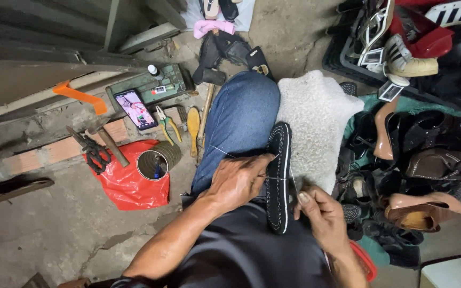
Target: Hand-stitching a rubber sole onto a shoe using a needle and thread
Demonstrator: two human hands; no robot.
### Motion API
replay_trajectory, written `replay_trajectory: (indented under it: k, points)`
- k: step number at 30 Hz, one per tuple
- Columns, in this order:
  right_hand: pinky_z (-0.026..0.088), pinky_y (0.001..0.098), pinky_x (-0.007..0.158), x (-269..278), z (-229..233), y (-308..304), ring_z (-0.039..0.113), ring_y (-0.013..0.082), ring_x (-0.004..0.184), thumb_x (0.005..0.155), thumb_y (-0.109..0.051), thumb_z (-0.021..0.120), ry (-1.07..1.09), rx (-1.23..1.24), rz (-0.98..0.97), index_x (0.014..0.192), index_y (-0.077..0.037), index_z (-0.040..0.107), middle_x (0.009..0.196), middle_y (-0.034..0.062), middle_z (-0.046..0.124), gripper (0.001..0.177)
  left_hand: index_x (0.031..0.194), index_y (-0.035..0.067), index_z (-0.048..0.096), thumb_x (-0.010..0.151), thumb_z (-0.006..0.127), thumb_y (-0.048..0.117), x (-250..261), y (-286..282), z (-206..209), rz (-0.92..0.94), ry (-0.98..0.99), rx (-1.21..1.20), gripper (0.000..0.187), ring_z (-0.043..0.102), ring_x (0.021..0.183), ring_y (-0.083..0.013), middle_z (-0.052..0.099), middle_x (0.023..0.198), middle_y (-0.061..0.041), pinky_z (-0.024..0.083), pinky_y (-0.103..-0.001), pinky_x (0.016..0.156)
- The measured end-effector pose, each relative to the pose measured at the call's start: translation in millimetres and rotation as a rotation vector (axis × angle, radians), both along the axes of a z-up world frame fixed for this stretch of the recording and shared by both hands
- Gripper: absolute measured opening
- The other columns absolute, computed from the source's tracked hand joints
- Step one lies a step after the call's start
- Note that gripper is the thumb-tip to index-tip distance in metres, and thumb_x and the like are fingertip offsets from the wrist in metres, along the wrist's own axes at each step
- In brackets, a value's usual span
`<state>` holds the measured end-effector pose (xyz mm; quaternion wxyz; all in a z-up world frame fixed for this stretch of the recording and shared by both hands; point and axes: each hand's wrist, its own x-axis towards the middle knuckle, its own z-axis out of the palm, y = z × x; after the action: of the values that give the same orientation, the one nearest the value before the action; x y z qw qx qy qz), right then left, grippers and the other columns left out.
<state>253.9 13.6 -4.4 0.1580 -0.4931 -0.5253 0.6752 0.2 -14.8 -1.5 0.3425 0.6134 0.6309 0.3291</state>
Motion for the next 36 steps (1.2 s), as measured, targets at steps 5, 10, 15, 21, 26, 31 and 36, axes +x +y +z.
replay_trajectory:
  k: [5,10,15,21,26,31,36]
  points:
    - [0.051,0.0310,0.073,-15.9,30.5,0.5,0.063,0.0160,0.083,0.072,-0.027,0.083,-0.222,0.222,0.300,0.120,-0.006,0.064,0.100,0.0036,0.068,0.055,0.120,0.002,0.067,0.076,0.066,-0.005,0.8,-2.7,-4.6,0.051,-0.015,-0.028,0.044,0.061,0.052,-0.0216,0.064,0.068,-0.001,0.048,-0.035,0.051]
    - [0.059,0.0299,0.074,-19.4,43.7,5.2,0.071,0.0166,0.086,0.062,-0.035,0.096,-0.321,0.423,0.453,0.132,-0.003,0.058,0.131,0.0095,0.065,0.086,0.121,0.007,0.065,0.078,0.066,-0.002,8.1,1.2,0.1,0.095,-0.050,-0.090,0.043,0.067,0.059,-0.0250,0.068,0.077,0.000,0.050,-0.039,0.055]
    - [0.051,0.0385,0.093,-2.7,46.8,13.0,0.068,0.0313,0.104,0.092,-0.055,0.038,-0.177,0.502,-0.033,0.134,0.014,0.054,0.123,0.0245,0.069,0.082,0.115,0.000,0.066,0.086,0.067,0.001,26.8,20.3,16.3,0.179,-0.187,-0.005,0.029,0.071,0.058,-0.0230,0.075,0.077,-0.005,0.055,-0.036,0.055]
    - [0.058,0.0424,0.082,-14.1,-28.6,12.6,0.070,0.0217,0.093,0.085,-0.011,0.081,-0.172,0.604,-0.240,0.104,0.007,0.072,0.099,0.0160,0.077,0.027,0.115,0.013,0.073,0.093,0.064,0.009,28.3,29.9,18.5,0.137,-0.111,-0.017,0.024,0.073,0.073,-0.0374,0.072,0.069,-0.007,0.058,-0.049,0.062]
    - [0.054,0.0411,0.072,-11.6,-17.7,24.3,0.063,0.0166,0.083,0.088,-0.015,0.082,-0.226,0.489,-0.385,0.090,0.002,0.070,0.087,0.0112,0.071,0.021,0.124,0.009,0.069,0.094,0.063,0.002,5.3,25.7,19.3,0.198,-0.063,0.083,0.031,0.073,0.089,-0.0383,0.071,0.102,-0.013,0.060,-0.048,0.074]
    - [0.048,0.0290,0.055,-23.7,10.9,48.4,0.059,0.0115,0.061,0.093,-0.026,0.073,-0.165,0.346,-0.396,0.060,-0.009,0.067,0.061,0.0069,0.065,0.038,0.131,0.007,0.063,0.104,0.050,0.004,-2.5,20.9,33.7,0.156,-0.122,0.067,0.030,0.069,0.098,-0.0449,0.066,0.110,-0.015,0.061,-0.053,0.077]
    - [0.040,0.0260,0.046,-22.5,4.6,51.3,0.048,0.0097,0.050,0.097,-0.025,0.066,-0.045,0.265,-0.417,0.055,-0.007,0.066,0.053,0.0077,0.059,0.046,0.126,0.020,0.072,0.101,0.059,0.016,3.6,21.9,32.4,0.049,-0.029,0.066,0.028,0.075,0.080,-0.0303,0.072,0.096,-0.002,0.061,-0.040,0.066]
